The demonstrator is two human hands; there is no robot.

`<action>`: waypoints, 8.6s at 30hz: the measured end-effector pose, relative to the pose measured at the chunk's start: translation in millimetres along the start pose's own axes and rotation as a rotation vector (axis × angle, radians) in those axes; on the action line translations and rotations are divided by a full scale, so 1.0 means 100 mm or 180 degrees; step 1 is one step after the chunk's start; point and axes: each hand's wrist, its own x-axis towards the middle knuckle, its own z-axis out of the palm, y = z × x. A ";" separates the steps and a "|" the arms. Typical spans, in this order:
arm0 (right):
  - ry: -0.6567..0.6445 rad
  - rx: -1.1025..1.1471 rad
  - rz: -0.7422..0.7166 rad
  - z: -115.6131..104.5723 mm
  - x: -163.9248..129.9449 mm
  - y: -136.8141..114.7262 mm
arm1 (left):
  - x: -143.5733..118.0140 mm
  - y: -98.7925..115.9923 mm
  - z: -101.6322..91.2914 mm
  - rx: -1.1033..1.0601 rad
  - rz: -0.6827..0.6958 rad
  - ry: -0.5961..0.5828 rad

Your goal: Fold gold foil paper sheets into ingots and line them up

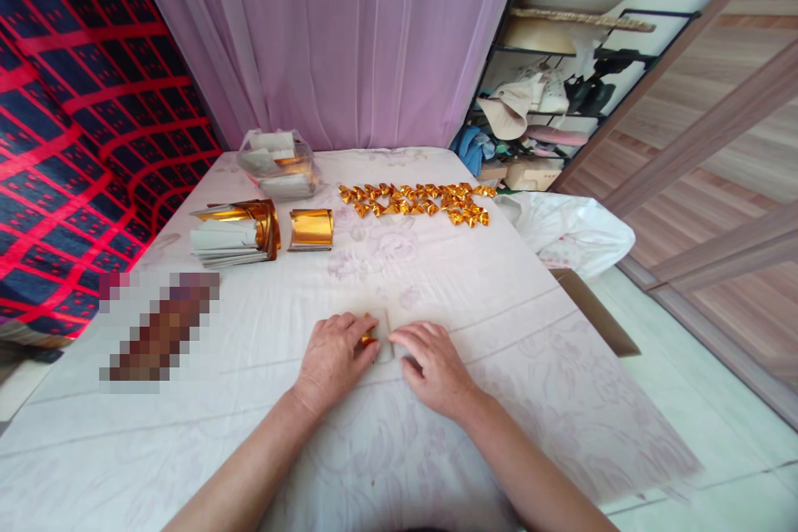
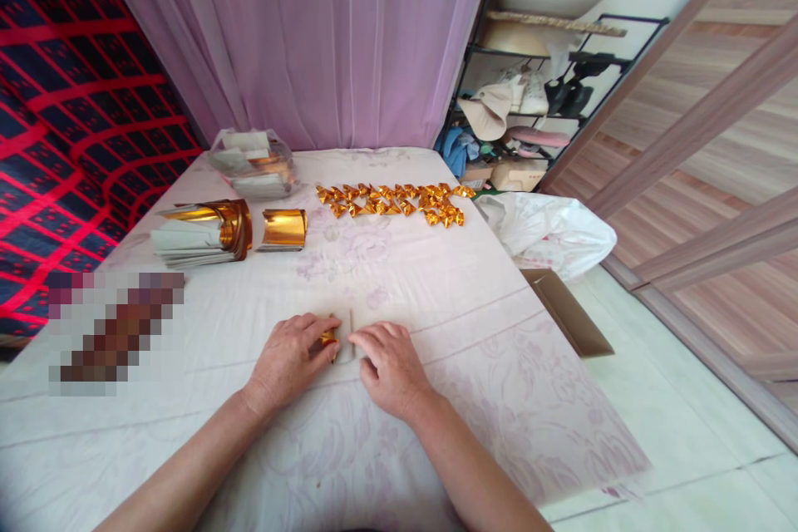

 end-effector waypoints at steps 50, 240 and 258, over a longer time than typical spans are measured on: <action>0.0384 -0.0781 -0.0616 0.16 0.15 -0.12 | -0.21 -0.23 -0.01 -0.0134 0.0228 0.0322; 0.0557 0.0159 -0.0107 0.20 0.26 0.05 | -0.16 -0.25 -0.02 0.0609 0.0463 0.0552; 0.0263 0.0259 -0.0223 0.20 0.26 0.01 | -0.22 -0.16 0.01 0.0318 0.0340 0.0606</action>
